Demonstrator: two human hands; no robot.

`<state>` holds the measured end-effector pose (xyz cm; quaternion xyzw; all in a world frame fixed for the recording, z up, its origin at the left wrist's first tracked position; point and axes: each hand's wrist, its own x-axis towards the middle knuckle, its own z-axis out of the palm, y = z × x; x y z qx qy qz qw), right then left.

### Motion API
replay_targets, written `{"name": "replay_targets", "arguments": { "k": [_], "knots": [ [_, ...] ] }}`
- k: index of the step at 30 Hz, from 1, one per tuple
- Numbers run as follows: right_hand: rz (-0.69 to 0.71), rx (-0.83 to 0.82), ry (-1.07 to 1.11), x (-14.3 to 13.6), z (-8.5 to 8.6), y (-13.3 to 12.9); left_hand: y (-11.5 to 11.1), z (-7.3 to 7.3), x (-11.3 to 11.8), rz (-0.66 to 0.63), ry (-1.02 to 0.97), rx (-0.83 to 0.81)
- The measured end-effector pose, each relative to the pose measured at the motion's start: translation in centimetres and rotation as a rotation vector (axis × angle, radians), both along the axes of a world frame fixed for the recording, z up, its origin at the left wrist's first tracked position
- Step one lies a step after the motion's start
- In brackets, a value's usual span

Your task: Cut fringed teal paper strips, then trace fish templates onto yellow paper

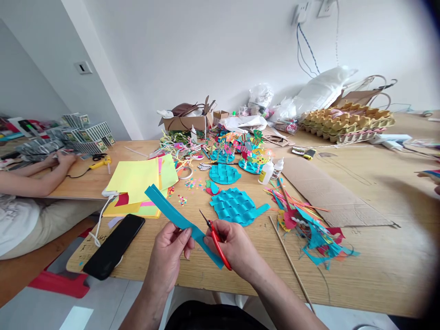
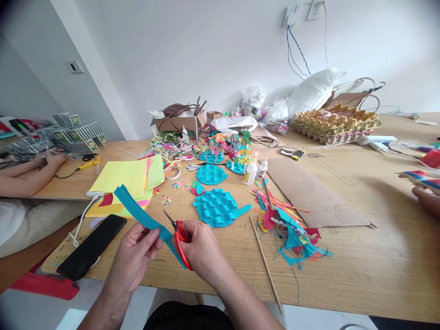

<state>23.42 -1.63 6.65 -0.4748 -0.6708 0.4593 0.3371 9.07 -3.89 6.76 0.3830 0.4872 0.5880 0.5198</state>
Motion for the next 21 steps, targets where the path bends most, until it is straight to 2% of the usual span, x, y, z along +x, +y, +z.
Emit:
{"name": "replay_targets", "arguments": {
  "k": [8, 21],
  "knots": [
    [0.005, -0.02, -0.028, 0.0, -0.3, 0.0, 0.0, -0.4, -0.7, 0.027, -0.043, 0.025],
    [0.035, -0.058, -0.032, 0.1, -1.4, 0.3, 0.8, -0.2, -1.7, 0.057, -0.06, 0.06]
  ]
}}
